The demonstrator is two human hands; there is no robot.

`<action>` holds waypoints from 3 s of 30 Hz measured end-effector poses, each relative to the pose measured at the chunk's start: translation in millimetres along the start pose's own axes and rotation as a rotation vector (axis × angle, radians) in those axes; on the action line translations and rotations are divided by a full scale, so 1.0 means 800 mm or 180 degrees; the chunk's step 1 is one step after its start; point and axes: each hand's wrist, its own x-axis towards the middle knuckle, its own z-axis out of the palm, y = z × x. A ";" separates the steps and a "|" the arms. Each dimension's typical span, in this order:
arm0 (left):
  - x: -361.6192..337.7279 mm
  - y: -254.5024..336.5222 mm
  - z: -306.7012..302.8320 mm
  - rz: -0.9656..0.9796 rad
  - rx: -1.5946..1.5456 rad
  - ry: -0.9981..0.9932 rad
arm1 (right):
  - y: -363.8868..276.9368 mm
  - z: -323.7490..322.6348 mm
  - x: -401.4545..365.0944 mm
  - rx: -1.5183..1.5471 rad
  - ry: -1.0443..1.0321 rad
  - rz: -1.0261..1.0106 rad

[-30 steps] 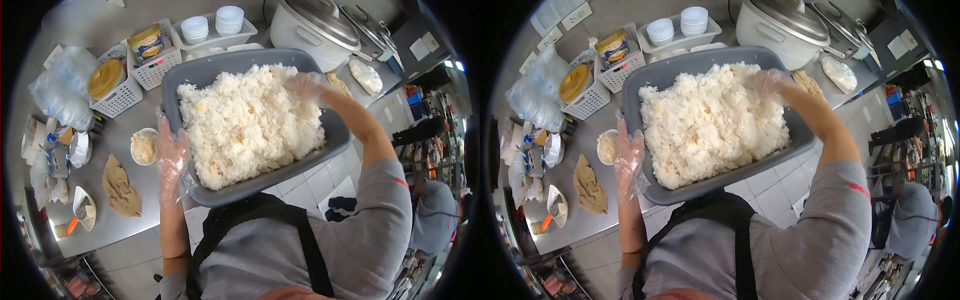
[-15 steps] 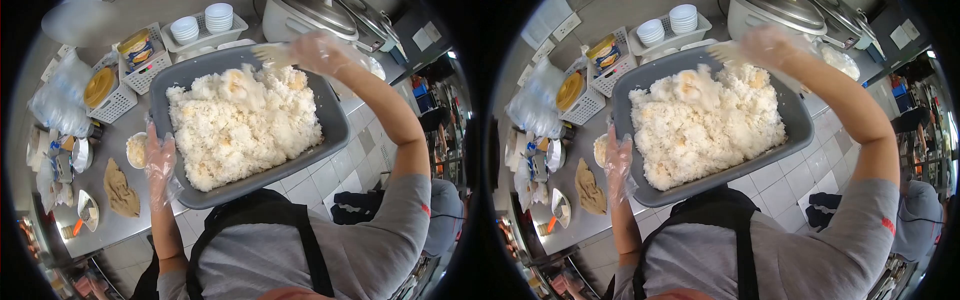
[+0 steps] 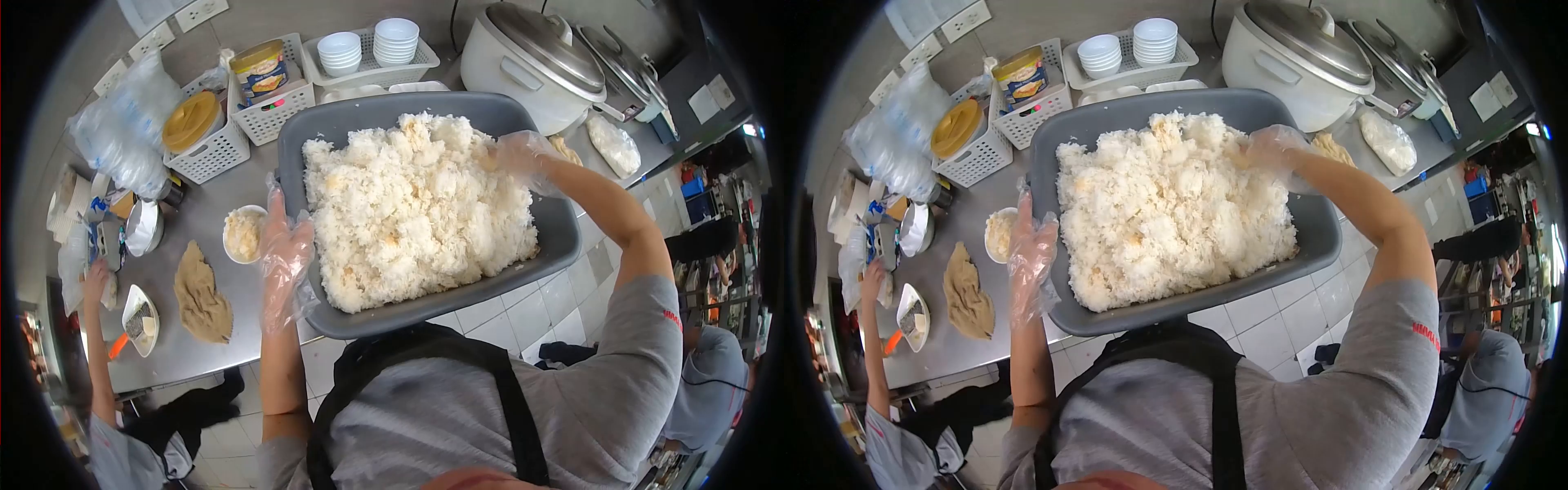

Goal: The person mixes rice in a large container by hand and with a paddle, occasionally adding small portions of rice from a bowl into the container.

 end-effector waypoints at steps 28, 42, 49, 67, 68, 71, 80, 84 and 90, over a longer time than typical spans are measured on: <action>-0.008 0.013 -0.011 -0.0354 0.0189 -0.0056 | -0.071 -0.046 0.086 0.0774 0.1678 -0.0926; -0.009 0.017 -0.014 -0.0397 0.0311 -0.0117 | -0.129 -0.045 0.153 -0.0344 0.0509 -0.1041; -0.008 0.008 -0.011 0.0581 0.1465 0.0483 | -0.046 -0.069 0.121 0.1152 0.0263 -0.0543; 0.102 0.057 0.095 0.1930 0.0216 -0.1635 | -0.091 -0.083 0.026 0.1799 0.0448 -0.0764; 0.107 0.047 0.102 0.2011 0.0235 -0.1627 | -0.100 -0.076 0.027 0.1720 0.0549 -0.0782; 0.095 0.096 0.103 0.2135 0.1028 -0.1500 | -0.122 -0.072 0.041 0.1577 0.0203 -0.0737; 0.089 0.135 0.111 0.0731 0.1558 -0.1945 | -0.146 -0.035 0.074 0.1115 0.0392 -0.0798; 0.095 0.102 0.133 0.1353 0.1546 -0.1575 | -0.148 -0.036 0.056 0.1446 0.0485 -0.0652; 0.109 0.068 0.145 0.1813 0.1265 -0.1118 | -0.140 -0.034 0.053 0.1988 0.0861 -0.0589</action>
